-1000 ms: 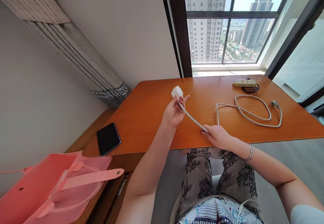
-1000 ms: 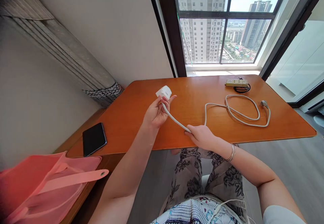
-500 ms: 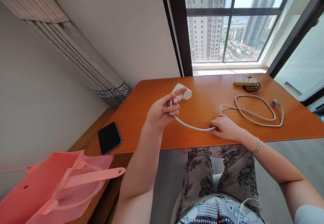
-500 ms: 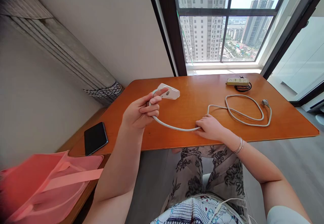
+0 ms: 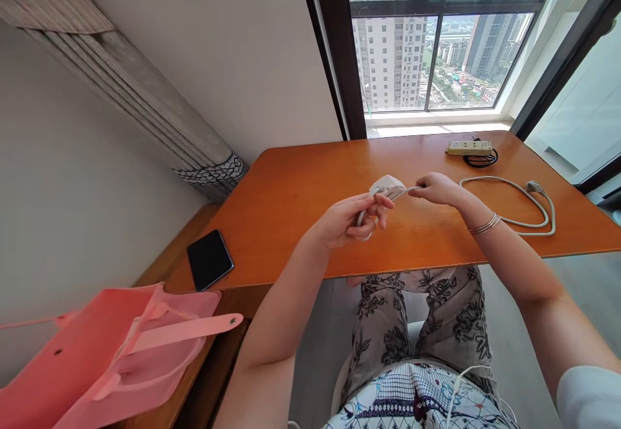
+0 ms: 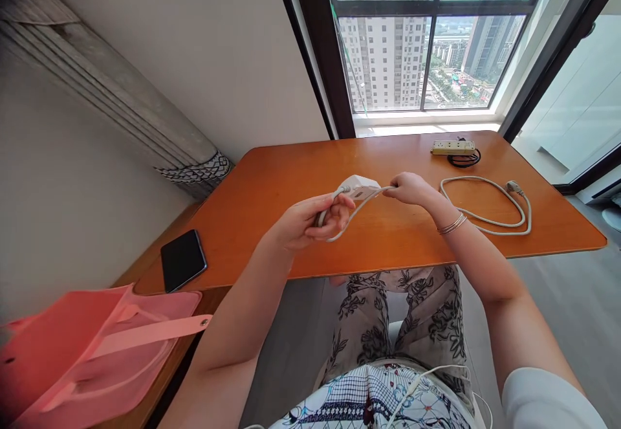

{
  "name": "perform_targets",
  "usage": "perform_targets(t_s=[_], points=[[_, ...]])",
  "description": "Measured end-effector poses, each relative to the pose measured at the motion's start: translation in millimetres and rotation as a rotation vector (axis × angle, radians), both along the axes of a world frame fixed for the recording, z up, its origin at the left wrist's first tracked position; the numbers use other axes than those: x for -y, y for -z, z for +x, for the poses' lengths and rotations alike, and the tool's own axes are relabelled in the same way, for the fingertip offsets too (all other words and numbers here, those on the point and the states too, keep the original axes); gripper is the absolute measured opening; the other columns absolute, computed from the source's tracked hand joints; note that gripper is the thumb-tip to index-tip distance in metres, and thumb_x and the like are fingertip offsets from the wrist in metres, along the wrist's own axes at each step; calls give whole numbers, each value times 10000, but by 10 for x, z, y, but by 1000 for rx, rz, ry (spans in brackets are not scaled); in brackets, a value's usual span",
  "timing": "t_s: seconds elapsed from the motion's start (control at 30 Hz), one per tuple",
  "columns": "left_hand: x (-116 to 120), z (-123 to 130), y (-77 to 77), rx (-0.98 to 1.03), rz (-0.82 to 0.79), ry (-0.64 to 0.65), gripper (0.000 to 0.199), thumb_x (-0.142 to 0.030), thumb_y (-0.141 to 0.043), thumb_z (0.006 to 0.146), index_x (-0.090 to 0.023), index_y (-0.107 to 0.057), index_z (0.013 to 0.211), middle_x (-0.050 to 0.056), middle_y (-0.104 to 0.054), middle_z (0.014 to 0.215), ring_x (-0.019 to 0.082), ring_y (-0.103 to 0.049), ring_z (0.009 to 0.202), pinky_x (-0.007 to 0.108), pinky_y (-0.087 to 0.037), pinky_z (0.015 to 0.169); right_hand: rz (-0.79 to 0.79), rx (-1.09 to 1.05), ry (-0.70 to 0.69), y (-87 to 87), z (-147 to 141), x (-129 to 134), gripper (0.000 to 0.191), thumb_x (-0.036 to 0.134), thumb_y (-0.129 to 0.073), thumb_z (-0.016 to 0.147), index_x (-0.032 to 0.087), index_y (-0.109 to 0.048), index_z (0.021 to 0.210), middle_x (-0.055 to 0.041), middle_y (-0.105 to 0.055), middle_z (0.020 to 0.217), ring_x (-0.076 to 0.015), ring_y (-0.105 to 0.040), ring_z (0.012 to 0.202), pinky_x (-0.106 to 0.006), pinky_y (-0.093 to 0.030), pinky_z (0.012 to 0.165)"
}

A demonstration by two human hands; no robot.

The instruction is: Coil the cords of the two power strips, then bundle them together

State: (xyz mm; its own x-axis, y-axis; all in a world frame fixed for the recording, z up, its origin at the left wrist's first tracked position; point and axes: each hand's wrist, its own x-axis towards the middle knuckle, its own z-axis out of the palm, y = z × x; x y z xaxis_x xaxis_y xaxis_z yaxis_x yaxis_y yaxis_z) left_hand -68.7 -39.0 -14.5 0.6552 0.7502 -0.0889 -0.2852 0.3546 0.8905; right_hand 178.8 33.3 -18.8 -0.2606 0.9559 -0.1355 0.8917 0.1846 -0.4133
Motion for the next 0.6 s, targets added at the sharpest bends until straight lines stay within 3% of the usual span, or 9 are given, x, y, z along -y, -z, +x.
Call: perform_targets(t_s=[0.17,0.33,0.47,0.6], points=[[-47,185,222,-14,37,-51,243,-314,-643,917,-150,-720,1079,163,-747,1134,61,-556,470,160,-264,327,-281,-657,-26,-46,-9,99,177,306,-606,904,151,-676,858,8,-541,637,-94,-551,511,-227,-416,503],[-146,257,361,-80,62,-216,318,-342,-644,929,-180,-704,1196,147,-737,1197,168,-720,768,205,-538,500,-426,-976,-149,-21,-104,384,194,289,-641,901,161,-679,1041,-36,-661,858,-117,-690,665,-233,-584,611],[-170,354,370,-121,24,-315,303,-351,-690,904,-155,-715,1133,94,-756,1008,151,-700,745,257,-588,635,-255,-1016,-139,96,-286,601,367,256,-554,954,196,-538,1316,-78,-705,1098,-120,-708,714,-290,-630,685],[-172,496,317,-45,-45,-429,244,-342,-695,902,-102,-708,945,80,-731,811,119,-639,615,220,-513,574,87,-906,-148,244,-473,779,398,262,-545,959,213,-405,1328,-128,-700,1162,-177,-722,815,-354,-626,720]])
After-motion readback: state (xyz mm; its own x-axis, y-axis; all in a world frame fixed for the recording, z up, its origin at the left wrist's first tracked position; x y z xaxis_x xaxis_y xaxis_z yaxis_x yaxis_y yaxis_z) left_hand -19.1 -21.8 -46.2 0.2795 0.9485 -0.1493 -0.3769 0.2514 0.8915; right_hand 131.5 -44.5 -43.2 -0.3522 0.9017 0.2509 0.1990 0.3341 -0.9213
